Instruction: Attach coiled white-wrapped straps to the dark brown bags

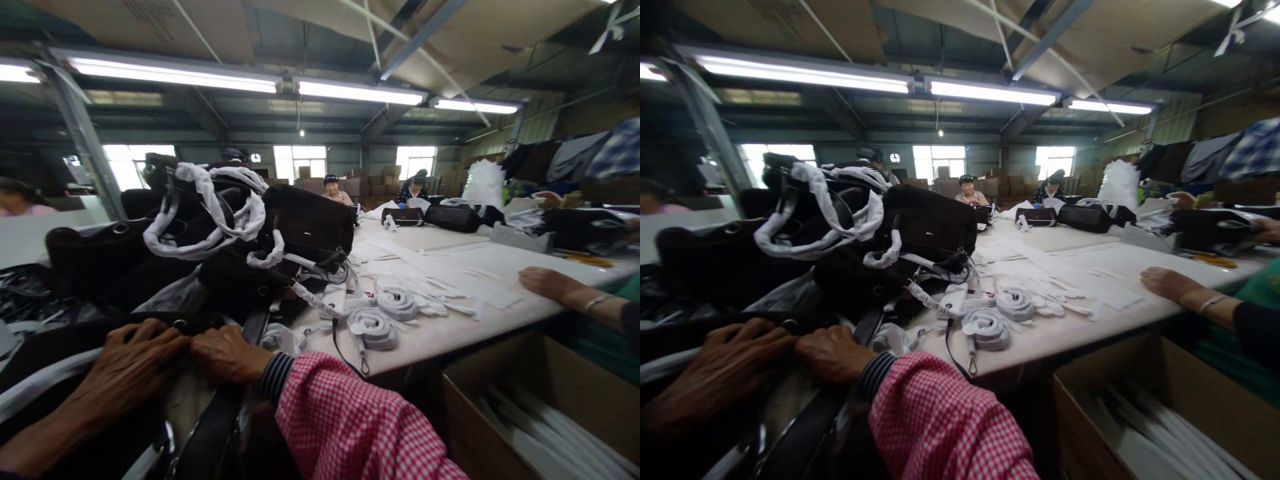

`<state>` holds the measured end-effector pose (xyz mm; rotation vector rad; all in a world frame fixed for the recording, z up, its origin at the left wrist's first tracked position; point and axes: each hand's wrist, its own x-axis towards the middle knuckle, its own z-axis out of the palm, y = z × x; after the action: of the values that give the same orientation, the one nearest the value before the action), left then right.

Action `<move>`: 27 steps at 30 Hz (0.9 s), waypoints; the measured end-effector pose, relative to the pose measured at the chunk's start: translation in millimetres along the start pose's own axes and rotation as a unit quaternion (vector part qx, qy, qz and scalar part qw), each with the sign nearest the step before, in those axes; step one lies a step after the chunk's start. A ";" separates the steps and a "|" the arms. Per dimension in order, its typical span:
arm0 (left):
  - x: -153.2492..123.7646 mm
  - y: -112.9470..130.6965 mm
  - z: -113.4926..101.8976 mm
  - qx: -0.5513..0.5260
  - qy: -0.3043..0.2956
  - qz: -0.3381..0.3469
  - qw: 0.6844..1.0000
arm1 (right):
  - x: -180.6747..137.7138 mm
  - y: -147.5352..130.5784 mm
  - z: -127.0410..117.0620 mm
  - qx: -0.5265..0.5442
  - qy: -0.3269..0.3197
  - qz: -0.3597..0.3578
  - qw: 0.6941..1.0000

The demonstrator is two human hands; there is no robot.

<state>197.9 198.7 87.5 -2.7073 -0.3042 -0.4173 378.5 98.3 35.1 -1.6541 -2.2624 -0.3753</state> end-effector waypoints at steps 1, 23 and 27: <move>1.5 2.8 -2.6 -0.017 -0.015 -0.003 1.000 | -4.9 2.1 -3.0 0.002 -0.006 -0.016 1.000; -5.6 51.3 27.9 -0.193 0.005 -0.135 0.972 | -101.8 25.7 -107.1 0.008 0.264 0.040 0.964; -6.6 53.3 26.9 -0.203 0.028 -0.122 0.971 | -143.6 69.3 -112.1 -0.057 0.105 0.143 0.982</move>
<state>212.6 160.4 43.6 -3.0579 -0.5971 -0.6913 496.1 -49.8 82.5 -1.8662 -1.8508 -0.5867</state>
